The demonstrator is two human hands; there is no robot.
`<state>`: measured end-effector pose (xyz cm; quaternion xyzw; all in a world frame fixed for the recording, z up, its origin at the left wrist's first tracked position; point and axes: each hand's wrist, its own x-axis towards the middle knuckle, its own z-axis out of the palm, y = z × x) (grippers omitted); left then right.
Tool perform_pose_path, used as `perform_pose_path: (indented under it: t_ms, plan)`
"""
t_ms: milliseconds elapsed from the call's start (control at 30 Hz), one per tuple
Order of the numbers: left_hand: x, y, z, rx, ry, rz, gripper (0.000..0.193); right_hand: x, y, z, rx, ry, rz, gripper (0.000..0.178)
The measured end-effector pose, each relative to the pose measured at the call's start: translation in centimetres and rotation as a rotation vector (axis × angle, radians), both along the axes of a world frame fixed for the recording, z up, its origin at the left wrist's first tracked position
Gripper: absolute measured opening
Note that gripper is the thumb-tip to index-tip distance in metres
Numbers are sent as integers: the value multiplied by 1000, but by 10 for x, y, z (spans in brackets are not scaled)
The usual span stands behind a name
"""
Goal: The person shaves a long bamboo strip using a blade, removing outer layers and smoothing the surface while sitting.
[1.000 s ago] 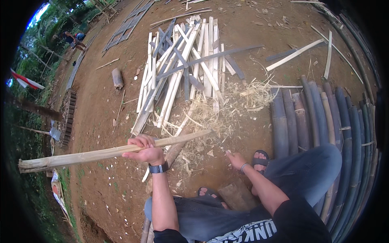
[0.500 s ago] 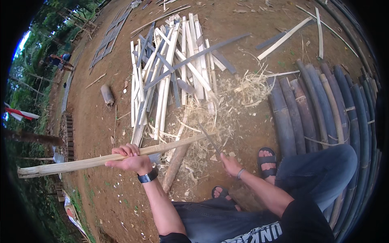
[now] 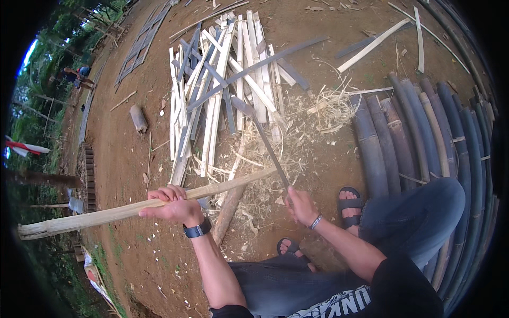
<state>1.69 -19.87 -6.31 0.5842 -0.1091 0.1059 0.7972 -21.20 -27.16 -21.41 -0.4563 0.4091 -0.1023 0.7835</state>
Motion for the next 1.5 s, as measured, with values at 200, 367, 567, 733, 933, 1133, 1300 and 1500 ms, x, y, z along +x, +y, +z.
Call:
perform_pose_path:
  t_ms: [200, 367, 567, 733, 933, 1133, 1300, 1500]
  plan:
    - [-14, -21, 6, 19, -38, -49, 65, -15, 6, -19, -115, 254, 211, 66]
    - [-15, -22, 4, 69, -37, 2, 65, -4, 7, 5, -66, 75, 214, 66]
    - [-20, -32, 7, 71, -64, -28, 65, -15, 6, 2, -239, 171, 110, 65]
    - [-26, -36, 4, 51, -78, -42, 62, -19, 18, -32, -36, 314, 165, 68]
    - [-26, -44, 9, 52, -81, -82, 64, -15, 4, -17, -311, 108, 116, 69]
    - [-30, -32, 6, 99, -64, -51, 64, -21, 10, -14, -24, 194, 96, 64]
    - [-34, -50, 11, 89, -76, -63, 65, -21, 10, -48, -263, 328, 201, 62]
    - [-33, -39, 10, 100, -63, -22, 65, -18, 21, -17, -169, 106, 96, 64]
